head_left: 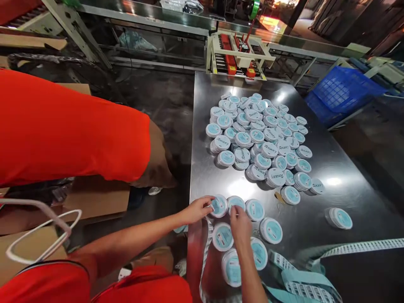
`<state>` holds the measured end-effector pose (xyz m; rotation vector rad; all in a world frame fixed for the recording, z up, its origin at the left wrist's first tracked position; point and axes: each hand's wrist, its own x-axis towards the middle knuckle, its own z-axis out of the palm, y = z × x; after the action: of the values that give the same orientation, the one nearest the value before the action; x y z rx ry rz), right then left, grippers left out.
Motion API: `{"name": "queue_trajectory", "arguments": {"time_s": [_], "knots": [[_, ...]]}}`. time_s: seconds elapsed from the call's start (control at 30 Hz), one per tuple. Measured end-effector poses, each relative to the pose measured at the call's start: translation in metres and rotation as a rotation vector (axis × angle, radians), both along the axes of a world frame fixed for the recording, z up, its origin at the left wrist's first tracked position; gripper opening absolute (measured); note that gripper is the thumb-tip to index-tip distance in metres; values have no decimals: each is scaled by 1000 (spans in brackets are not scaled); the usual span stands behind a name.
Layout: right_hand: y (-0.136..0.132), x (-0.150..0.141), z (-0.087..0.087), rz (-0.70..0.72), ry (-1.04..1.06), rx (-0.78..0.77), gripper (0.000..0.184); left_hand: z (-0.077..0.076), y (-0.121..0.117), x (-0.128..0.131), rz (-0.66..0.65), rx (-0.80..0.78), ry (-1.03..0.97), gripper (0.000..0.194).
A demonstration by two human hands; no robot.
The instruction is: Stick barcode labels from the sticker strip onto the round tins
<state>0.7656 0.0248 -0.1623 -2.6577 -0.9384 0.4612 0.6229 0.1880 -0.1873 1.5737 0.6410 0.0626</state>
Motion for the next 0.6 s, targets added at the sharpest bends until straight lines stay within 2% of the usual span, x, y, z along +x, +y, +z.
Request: {"name": "queue_trajectory", "arguments": {"time_s": [0.07, 0.1, 0.17, 0.23, 0.33, 0.43, 0.5, 0.6], "knots": [[-28, 26, 0, -66, -63, 16, 63, 2, 2, 7, -13, 125, 58, 11], [-39, 38, -2, -52, -91, 33, 65, 3, 2, 9, -23, 165, 84, 9], [-54, 55, -10, 51, -115, -9, 67, 3, 0, 12, -52, 176, 104, 11], [-58, 58, -21, 157, -125, -120, 67, 3, -4, 15, -79, 161, 100, 15], [-56, 39, -30, 166, -188, -251, 62, 3, -11, 20, -96, 131, 79, 21], [-57, 13, -28, 91, -276, -262, 60, 7, -11, 18, -44, 84, 62, 22], [-58, 0, -24, 101, -295, -183, 59, 8, -11, 8, 48, 61, 70, 16], [-46, -16, -15, 306, -225, 0, 55, 5, -24, -15, 194, -6, 129, 12]]}}
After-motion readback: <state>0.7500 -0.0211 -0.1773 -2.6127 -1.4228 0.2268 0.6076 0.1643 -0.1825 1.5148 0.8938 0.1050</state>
